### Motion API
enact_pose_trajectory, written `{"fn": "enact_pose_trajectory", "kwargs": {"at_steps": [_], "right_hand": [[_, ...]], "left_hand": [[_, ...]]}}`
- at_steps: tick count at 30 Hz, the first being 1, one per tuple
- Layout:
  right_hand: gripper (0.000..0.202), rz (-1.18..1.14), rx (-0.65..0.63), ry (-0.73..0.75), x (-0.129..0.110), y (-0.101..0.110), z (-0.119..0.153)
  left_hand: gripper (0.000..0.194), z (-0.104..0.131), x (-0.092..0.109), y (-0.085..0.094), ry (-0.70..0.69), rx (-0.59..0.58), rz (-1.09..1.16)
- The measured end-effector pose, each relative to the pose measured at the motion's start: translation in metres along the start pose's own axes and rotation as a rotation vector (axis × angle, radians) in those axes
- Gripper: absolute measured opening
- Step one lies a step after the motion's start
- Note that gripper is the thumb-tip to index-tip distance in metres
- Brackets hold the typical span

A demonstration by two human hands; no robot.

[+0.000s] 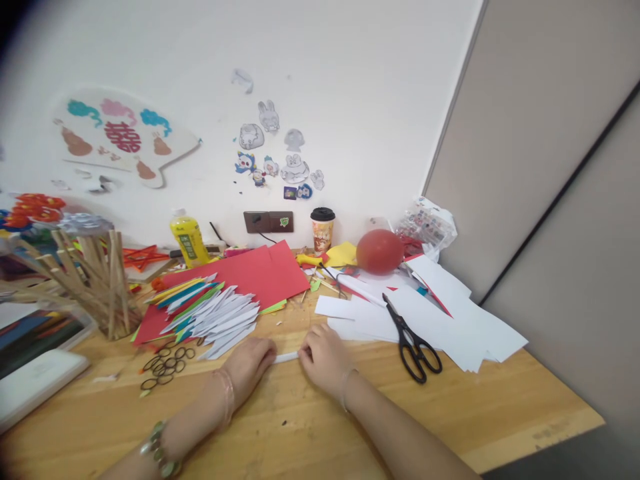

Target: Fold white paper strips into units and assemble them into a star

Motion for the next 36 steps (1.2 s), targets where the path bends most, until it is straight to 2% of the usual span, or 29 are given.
{"fn": "enact_pose_trajectory", "kwargs": {"at_steps": [3, 7, 9, 13, 16, 18, 22, 28, 32, 34, 35, 36], "right_hand": [[0.015, 0.018, 0.003, -0.098, 0.008, -0.001, 0.0], [0.016, 0.056, 0.006, -0.169, 0.016, -0.002, -0.001], [0.014, 0.069, 0.014, -0.174, 0.016, -0.001, -0.002], [0.005, 0.082, -0.018, -0.009, 0.002, -0.001, -0.001], [0.017, 0.098, -0.082, 0.146, -0.011, -0.002, 0.005], [0.026, 0.119, -0.113, 0.186, -0.012, -0.001, 0.011], [0.033, 0.168, -0.18, 0.156, -0.002, 0.002, 0.018], [0.034, 0.183, -0.262, 0.104, 0.007, 0.004, 0.019], [0.035, 0.169, -0.27, 0.104, 0.005, 0.004, 0.018], [0.036, 0.166, -0.278, 0.115, 0.003, 0.003, 0.018], [0.036, 0.164, -0.28, 0.119, 0.002, 0.002, 0.018], [0.036, 0.16, -0.282, 0.121, 0.001, 0.001, 0.018]], "left_hand": [[0.02, -0.002, -0.003, 0.003, 0.02, 0.027, -0.016], [0.023, 0.0, -0.001, -0.005, -0.09, 0.1, -0.106], [0.022, 0.003, 0.007, -0.013, -0.156, 0.105, -0.104], [0.039, 0.016, 0.032, -0.025, -0.278, 0.089, -0.102], [0.049, 0.024, 0.046, -0.024, -0.339, 0.046, -0.156], [0.05, 0.027, 0.049, -0.018, -0.359, 0.007, -0.191], [0.05, 0.034, 0.042, -0.012, -0.333, -0.087, -0.282], [0.042, 0.048, 0.015, -0.022, -0.243, -0.15, -0.327], [0.035, 0.048, 0.013, -0.001, -0.227, -0.105, -0.28], [0.035, 0.041, 0.013, 0.012, -0.162, -0.111, -0.25], [0.038, 0.037, 0.011, 0.017, -0.11, -0.092, -0.251], [0.039, 0.033, 0.013, 0.024, -0.087, -0.022, -0.254]]}}
Point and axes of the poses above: each hand's wrist, its own z-axis away from the middle knuckle, its own y-axis out of the back of the hand, x = y × z, the point moved 8 cm from there along -z, towards the middle knuckle, and after that the axes turned 4 degrees about -z, right-handed, at the moved point
